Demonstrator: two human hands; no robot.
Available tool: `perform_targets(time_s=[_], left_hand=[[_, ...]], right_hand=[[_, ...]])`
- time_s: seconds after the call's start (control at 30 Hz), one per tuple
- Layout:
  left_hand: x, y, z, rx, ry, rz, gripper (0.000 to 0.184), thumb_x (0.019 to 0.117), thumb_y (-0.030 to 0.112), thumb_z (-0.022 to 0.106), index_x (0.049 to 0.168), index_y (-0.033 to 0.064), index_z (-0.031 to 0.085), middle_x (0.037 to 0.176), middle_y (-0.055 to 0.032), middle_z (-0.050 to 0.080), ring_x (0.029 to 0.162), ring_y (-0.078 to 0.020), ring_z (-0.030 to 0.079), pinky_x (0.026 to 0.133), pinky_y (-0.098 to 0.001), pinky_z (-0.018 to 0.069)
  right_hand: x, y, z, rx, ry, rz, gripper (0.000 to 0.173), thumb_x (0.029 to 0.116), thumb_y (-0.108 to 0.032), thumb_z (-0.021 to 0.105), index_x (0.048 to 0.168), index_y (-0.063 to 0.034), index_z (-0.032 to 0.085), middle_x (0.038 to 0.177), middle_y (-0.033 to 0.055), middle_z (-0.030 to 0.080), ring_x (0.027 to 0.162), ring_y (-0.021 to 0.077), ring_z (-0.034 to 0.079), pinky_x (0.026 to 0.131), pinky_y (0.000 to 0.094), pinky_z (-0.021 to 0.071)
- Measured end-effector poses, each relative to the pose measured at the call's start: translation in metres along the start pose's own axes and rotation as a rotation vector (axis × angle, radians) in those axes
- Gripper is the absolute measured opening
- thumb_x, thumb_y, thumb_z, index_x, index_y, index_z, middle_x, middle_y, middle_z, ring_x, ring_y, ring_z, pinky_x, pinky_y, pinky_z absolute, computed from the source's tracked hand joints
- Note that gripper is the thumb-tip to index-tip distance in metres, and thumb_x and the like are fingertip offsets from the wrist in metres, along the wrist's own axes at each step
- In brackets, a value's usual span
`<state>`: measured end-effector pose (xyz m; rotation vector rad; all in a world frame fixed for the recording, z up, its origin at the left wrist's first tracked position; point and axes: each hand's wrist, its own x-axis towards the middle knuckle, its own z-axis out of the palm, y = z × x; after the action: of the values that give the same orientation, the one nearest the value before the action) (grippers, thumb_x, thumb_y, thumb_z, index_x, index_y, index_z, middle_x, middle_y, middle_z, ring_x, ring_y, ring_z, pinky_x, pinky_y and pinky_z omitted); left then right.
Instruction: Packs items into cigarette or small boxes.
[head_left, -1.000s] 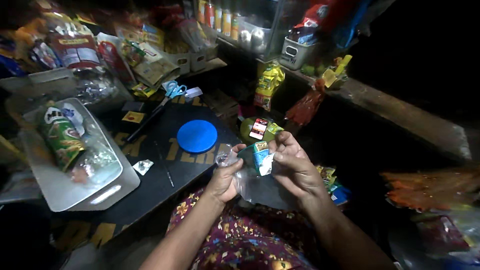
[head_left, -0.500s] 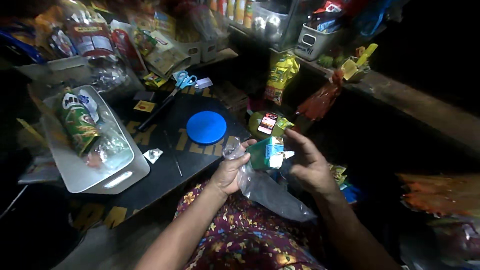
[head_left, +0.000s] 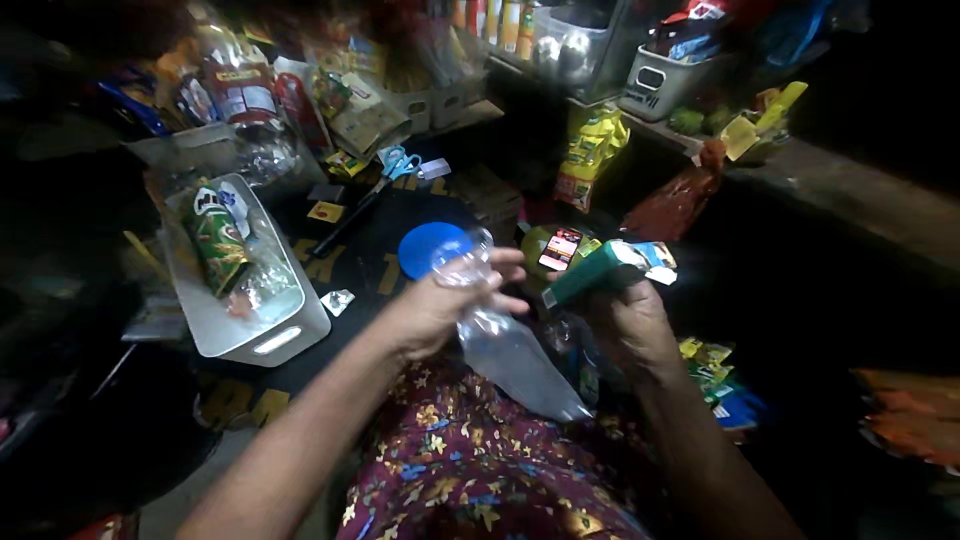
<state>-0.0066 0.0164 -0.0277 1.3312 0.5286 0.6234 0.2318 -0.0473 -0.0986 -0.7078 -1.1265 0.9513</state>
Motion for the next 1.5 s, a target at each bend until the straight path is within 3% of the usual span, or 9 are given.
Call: perform_targets(time_s=[0.1,0.17,0.27,0.43,0.63,0.83,1.07,1.33,1.5], left_hand=[[-0.004,0.058,-0.025,0.393,0.228,0.276,0.031,0.1045,0.013,0.046,0.134,0.0101,0.056,0.12,0.0018,0.069,0.092,-0.0054,0.07,0.073,-0.0194,0.0588],[-0.004,0.093,-0.04,0.877,0.493,0.495,0.032,0.1022,0.011,0.051,0.133,0.0043,0.058,0.123,-0.0004,0.065,0.102,0.0003,0.064,0.087,-0.0159,0.0538],[0.004,0.124,-0.058,1.539,0.688,0.794,0.031,0.0992,0.009,0.054,0.125,-0.0049,0.065,0.132,-0.0336,0.057,0.121,-0.0404,0.059,0.105,-0.0507,0.0443],[0.028,0.061,-0.043,1.75,0.391,0.719,0.021,0.0921,-0.007,0.058,0.11,-0.0043,0.069,0.131,-0.035,0.058,0.121,-0.0545,0.057,0.098,-0.0675,0.0455],[0.039,0.002,-0.052,1.265,0.115,-0.118,0.064,0.0865,0.015,0.083,0.142,0.0017,0.055,0.146,-0.0273,0.048,0.13,-0.044,0.052,0.106,-0.0601,0.0437],[0.0,0.005,-0.067,1.069,-0.008,-0.141,0.088,0.0742,0.018,0.089,0.152,0.0163,0.049,0.166,-0.022,0.021,0.149,-0.0436,0.029,0.112,-0.0628,0.0345],[-0.004,0.013,-0.065,0.941,0.152,-0.027,0.037,0.1023,0.018,0.06,0.134,-0.0003,0.062,0.144,-0.0217,0.054,0.134,-0.0337,0.052,0.111,-0.0525,0.0399],[0.058,-0.016,-0.056,0.278,0.636,0.524,0.034,0.1072,0.011,0.043,0.135,-0.0043,0.055,0.138,-0.0156,0.057,0.125,-0.0148,0.056,0.107,-0.0321,0.0455],[0.072,-0.032,-0.075,-0.098,0.725,0.459,0.041,0.1101,0.019,0.032,0.14,-0.0024,0.048,0.142,-0.0137,0.054,0.128,-0.0169,0.056,0.107,-0.0331,0.0459]], right_hand=[[-0.003,-0.004,-0.005,-0.012,0.064,0.0,0.03,0.0944,0.001,0.059,0.118,-0.0166,0.064,0.106,-0.0053,0.073,0.096,0.0074,0.07,0.086,0.0298,0.0602],[-0.008,0.002,-0.012,-0.018,0.097,0.009,0.031,0.0929,0.001,0.061,0.119,-0.016,0.065,0.107,-0.0069,0.073,0.098,0.0056,0.069,0.089,0.0284,0.059],[-0.017,0.006,-0.017,-0.021,0.147,0.057,0.031,0.0915,0.002,0.06,0.119,-0.0119,0.061,0.105,-0.006,0.073,0.097,0.0062,0.07,0.089,0.0292,0.0595],[-0.026,0.012,-0.024,-0.013,0.188,0.071,0.031,0.0929,0.002,0.058,0.121,-0.0087,0.062,0.106,-0.0038,0.072,0.097,0.0081,0.069,0.089,0.0311,0.0597],[-0.03,0.005,-0.038,-0.196,0.183,0.11,0.028,0.0943,0.0,0.059,0.122,-0.0028,0.06,0.103,-0.0028,0.072,0.093,0.0056,0.069,0.086,0.0272,0.0596],[-0.015,0.002,-0.033,-0.24,0.152,0.144,0.032,0.0931,-0.003,0.061,0.125,-0.0023,0.059,0.105,-0.0003,0.071,0.092,0.0055,0.068,0.083,0.0256,0.0587],[0.018,0.01,0.0,-0.245,0.036,0.166,0.032,0.0937,0.005,0.059,0.124,-0.0023,0.06,0.104,-0.0009,0.071,0.09,0.0042,0.068,0.082,0.0242,0.0587],[0.04,0.031,0.051,-0.209,-0.019,0.208,0.039,0.0963,0.005,0.058,0.135,-0.0008,0.054,0.111,0.0055,0.069,0.094,0.0076,0.068,0.084,0.0264,0.0583],[0.063,0.034,0.058,-0.355,-0.088,0.217,0.049,0.0981,0.002,0.058,0.146,-0.0046,0.048,0.129,0.0112,0.064,0.106,0.0122,0.066,0.09,0.0311,0.0567]])
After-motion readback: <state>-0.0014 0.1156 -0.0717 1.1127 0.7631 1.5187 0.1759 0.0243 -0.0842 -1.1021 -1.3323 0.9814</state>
